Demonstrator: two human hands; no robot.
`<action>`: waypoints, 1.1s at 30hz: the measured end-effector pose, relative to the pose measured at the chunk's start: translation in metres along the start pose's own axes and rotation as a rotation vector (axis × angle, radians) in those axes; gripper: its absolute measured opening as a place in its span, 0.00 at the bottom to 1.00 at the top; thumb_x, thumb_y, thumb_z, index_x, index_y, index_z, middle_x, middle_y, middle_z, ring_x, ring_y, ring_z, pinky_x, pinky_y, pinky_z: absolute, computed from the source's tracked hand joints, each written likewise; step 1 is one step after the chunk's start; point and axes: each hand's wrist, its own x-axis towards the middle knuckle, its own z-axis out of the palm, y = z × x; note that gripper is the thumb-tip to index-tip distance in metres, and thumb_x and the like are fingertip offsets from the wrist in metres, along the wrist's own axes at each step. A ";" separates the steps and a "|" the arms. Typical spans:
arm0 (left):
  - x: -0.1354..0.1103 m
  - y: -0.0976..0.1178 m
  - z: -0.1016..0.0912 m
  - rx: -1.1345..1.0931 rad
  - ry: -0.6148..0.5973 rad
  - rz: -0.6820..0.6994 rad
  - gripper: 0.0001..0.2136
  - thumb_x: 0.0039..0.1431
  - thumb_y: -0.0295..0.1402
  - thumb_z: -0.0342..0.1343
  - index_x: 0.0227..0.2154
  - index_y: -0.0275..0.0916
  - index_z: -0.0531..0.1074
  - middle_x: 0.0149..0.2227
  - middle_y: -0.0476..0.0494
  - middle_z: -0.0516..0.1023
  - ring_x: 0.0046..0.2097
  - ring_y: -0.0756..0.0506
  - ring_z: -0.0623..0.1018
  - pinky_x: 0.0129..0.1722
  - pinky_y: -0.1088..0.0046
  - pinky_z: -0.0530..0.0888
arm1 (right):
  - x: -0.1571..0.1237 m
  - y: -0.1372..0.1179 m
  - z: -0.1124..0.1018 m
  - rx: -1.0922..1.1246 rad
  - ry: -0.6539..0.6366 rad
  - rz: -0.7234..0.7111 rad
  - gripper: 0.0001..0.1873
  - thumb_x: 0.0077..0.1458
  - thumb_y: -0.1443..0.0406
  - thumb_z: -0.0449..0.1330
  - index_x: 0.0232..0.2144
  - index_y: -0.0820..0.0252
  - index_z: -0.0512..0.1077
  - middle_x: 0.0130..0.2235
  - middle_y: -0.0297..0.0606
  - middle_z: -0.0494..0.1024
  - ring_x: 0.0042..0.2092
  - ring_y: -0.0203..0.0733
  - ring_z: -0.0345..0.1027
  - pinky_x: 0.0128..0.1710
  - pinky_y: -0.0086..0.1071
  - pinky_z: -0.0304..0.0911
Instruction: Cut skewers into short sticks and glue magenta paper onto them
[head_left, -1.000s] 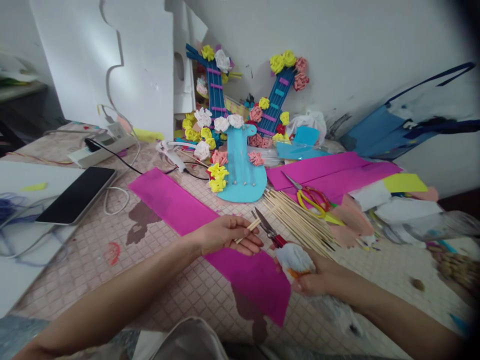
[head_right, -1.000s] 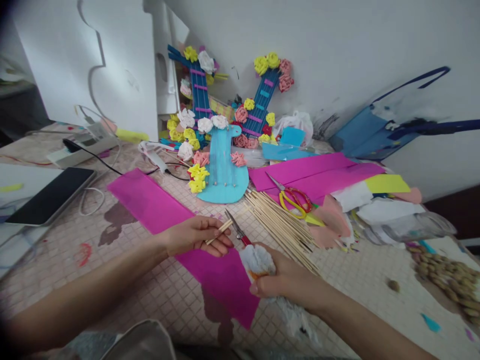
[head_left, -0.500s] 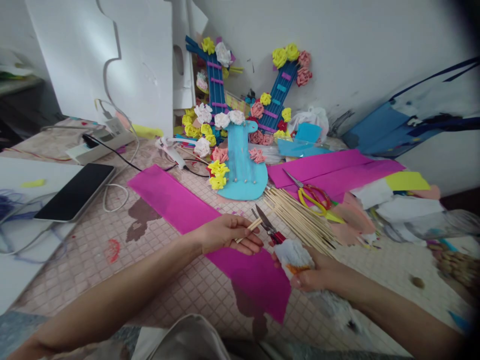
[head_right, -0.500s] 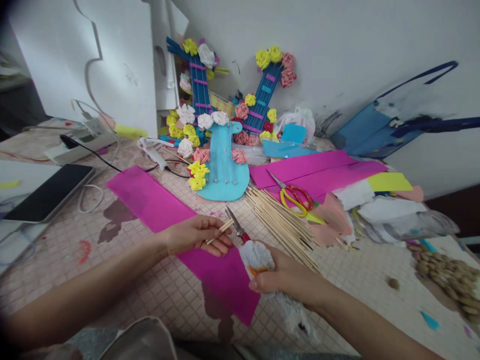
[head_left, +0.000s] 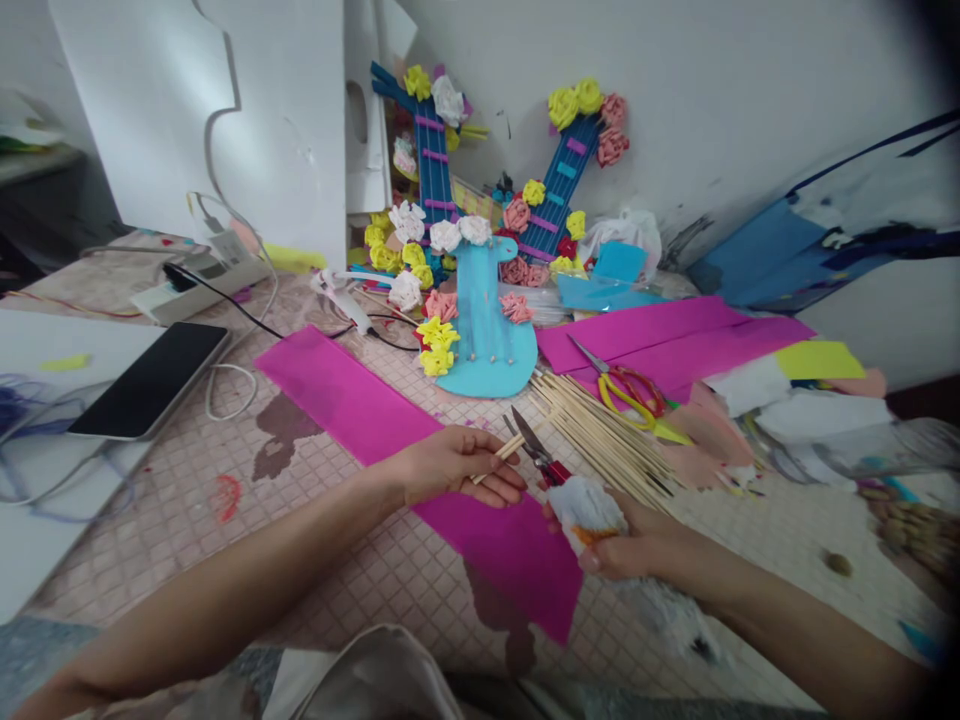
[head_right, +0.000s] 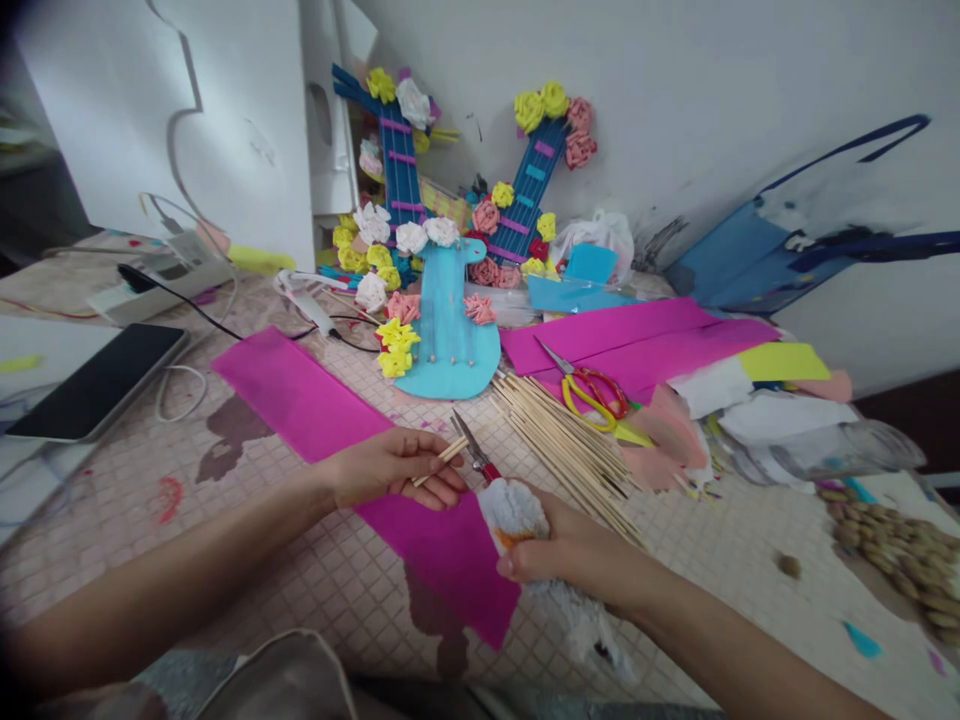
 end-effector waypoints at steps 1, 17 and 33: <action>0.000 0.000 0.000 0.001 -0.001 -0.003 0.09 0.57 0.29 0.59 0.40 0.31 0.71 0.40 0.36 0.79 0.38 0.47 0.80 0.42 0.69 0.74 | 0.000 0.001 0.000 0.000 -0.012 -0.014 0.16 0.39 0.64 0.64 0.34 0.58 0.69 0.31 0.30 0.70 0.36 0.39 0.62 0.37 0.31 0.58; 0.008 -0.012 -0.004 0.209 0.074 -0.046 0.14 0.54 0.37 0.60 0.40 0.33 0.71 0.41 0.35 0.79 0.30 0.49 0.79 0.30 0.74 0.74 | 0.010 0.007 0.010 -0.081 0.058 0.037 0.12 0.37 0.68 0.59 0.29 0.57 0.63 0.28 0.29 0.67 0.33 0.37 0.60 0.35 0.30 0.57; 0.009 -0.011 -0.008 0.333 0.139 -0.028 0.14 0.54 0.40 0.59 0.34 0.32 0.68 0.36 0.37 0.79 0.28 0.50 0.78 0.30 0.73 0.75 | 0.013 0.045 -0.004 0.117 0.147 0.102 0.10 0.34 0.65 0.59 0.25 0.58 0.66 0.23 0.29 0.66 0.24 0.34 0.59 0.25 0.28 0.56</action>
